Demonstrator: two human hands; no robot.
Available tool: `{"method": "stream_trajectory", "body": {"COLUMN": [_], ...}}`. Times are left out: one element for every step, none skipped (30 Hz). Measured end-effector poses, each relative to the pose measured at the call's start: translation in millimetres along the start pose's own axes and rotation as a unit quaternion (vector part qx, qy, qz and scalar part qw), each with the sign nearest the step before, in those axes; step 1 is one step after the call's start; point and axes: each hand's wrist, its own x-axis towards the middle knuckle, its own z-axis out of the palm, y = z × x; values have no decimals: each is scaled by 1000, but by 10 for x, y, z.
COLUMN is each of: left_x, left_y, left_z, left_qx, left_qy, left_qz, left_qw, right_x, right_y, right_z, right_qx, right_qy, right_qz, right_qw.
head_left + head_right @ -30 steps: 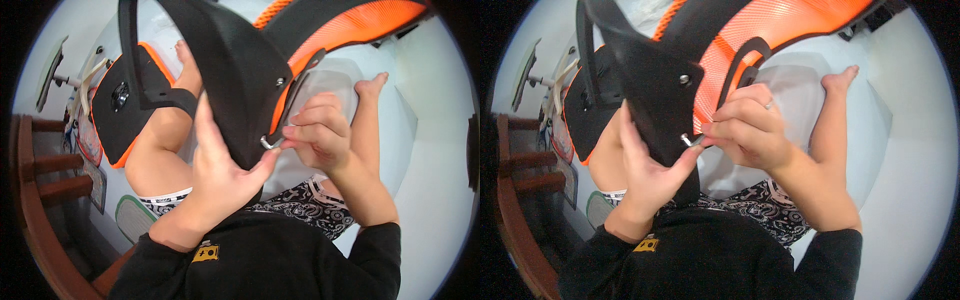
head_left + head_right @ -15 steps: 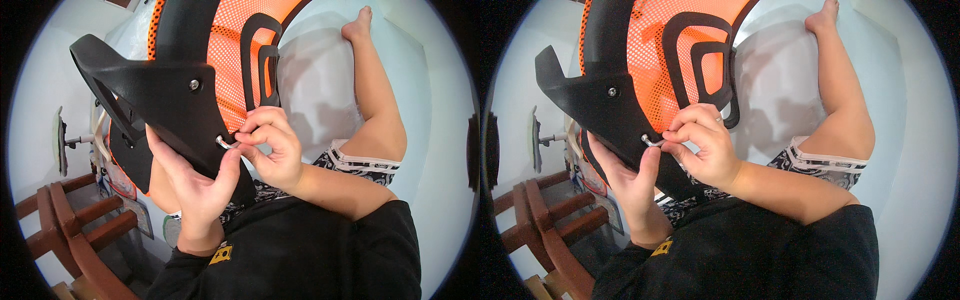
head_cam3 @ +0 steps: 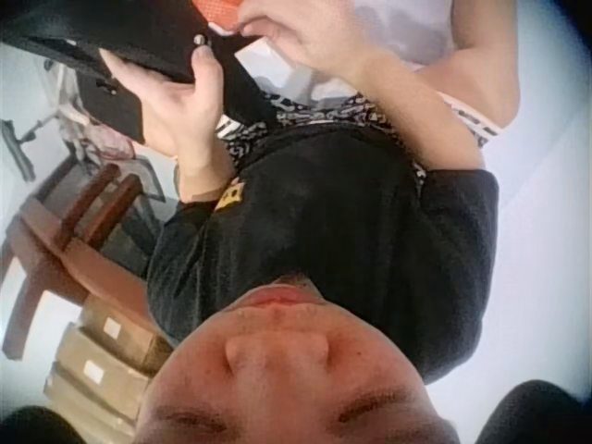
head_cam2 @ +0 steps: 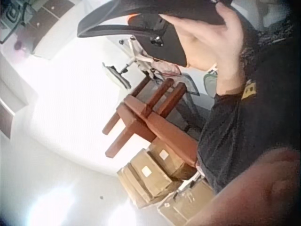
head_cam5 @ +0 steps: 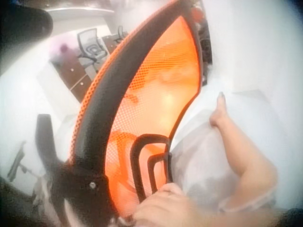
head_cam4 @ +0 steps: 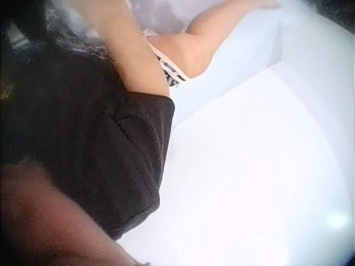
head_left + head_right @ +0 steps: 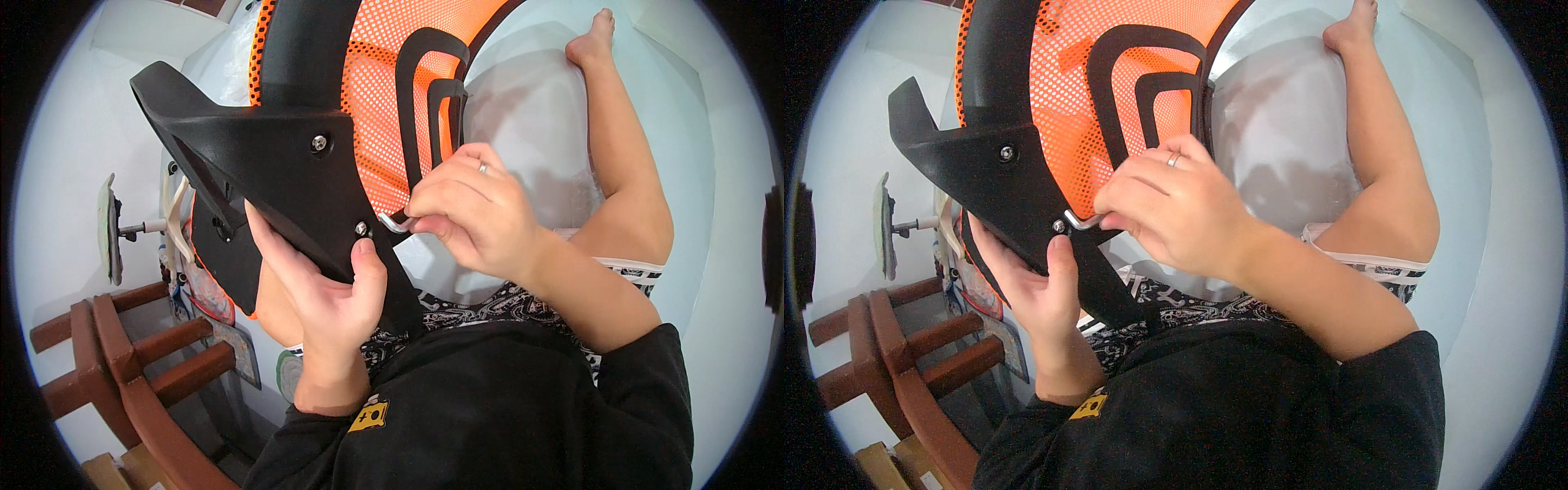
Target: The person assembles an orange and black mesh office chair by attaching the backrest to the seat using a metal hook and screws. They sit on the floor, manipulate the components, and secure the parts together.
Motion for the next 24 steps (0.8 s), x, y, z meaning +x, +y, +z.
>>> {"method": "stream_trajectory", "body": {"left_x": [-11, -19, -33, -46, -58, -67, -66, -66, -65, -57, -49, -40, -41, -45, -46, -33, -26, -21, -15, -7, 9, -5, -16, -23], "left_y": [-8, -10, -15, -14, -11, 1, 10, 14, 10, 26, 40, 52, 40, 31, 53, 102, 127, 101, 55, 21, 24, 21, 14, 7], "left_z": [-16, -28, -34, -32, -36, -52, -44, -36, -26, -27, -28, -29, -30, -33, -45, -59, -66, -57, -42, -33, -41, -40, -34, -31], "left_qx": [-3, -7, -27, -48, -69, -48, -32, -15, -5, 7, 20, 9, -1, -11, 6, 22, 37, 24, 12, 0, 30, 3, -24, -52], "left_qy": [-1, -3, -5, -9, -12, -16, -20, -25, -27, -28, -28, -29, -29, -28, -34, -41, -48, -46, -41, -36, -34, -32, -29, -26], "left_qz": [-4, -8, -9, -9, -9, -15, -19, -24, -24, -24, -24, -34, -44, -54, -66, -76, -87, -60, -36, -12, 9, 4, 0, -3], "left_qw": [1000, 1000, 1000, 999, 997, 999, 999, 999, 999, 999, 999, 999, 999, 998, 997, 996, 994, 997, 998, 999, 999, 999, 999, 998], "right_x": [49, 101, 166, 241, 281, 287, 291, 299, 311, 331, 345, 359, 362, 368, 370, 347, 302, 265, 238, 209, 197, 189, 200, 209], "right_y": [-13, -42, -86, -143, -178, -199, -214, -220, -216, -233, -261, -289, -304, -321, -340, -360, -373, -383, -371, -360, -347, -345, -363, -389], "right_z": [-50, -114, -197, -294, -333, -316, -311, -307, -303, -286, -252, -233, -219, -210, -197, -172, -131, -93, -99, -102, -103, -112, -131, -134], "right_qx": [-12, -24, -15, -7, 1, 15, 25, 36, 44, 72, 100, 129, 146, 164, 181, 210, 239, 267, 259, 250, 226, 204, 179, 149], "right_qy": [-15, -29, -60, -91, -121, -125, -130, -135, -141, -113, -86, -59, -54, -50, -46, -18, 10, 37, 44, 53, 57, 56, 39, 26], "right_qz": [-14, -28, -30, -31, -34, -36, -38, -40, -49, -37, -26, -14, 12, 38, 63, 89, 115, 141, 147, 153, 147, 140, 121, 105], "right_qw": [1000, 999, 998, 995, 992, 991, 991, 989, 988, 990, 991, 990, 988, 985, 980, 973, 964, 953, 954, 955, 961, 967, 976, 983]}}
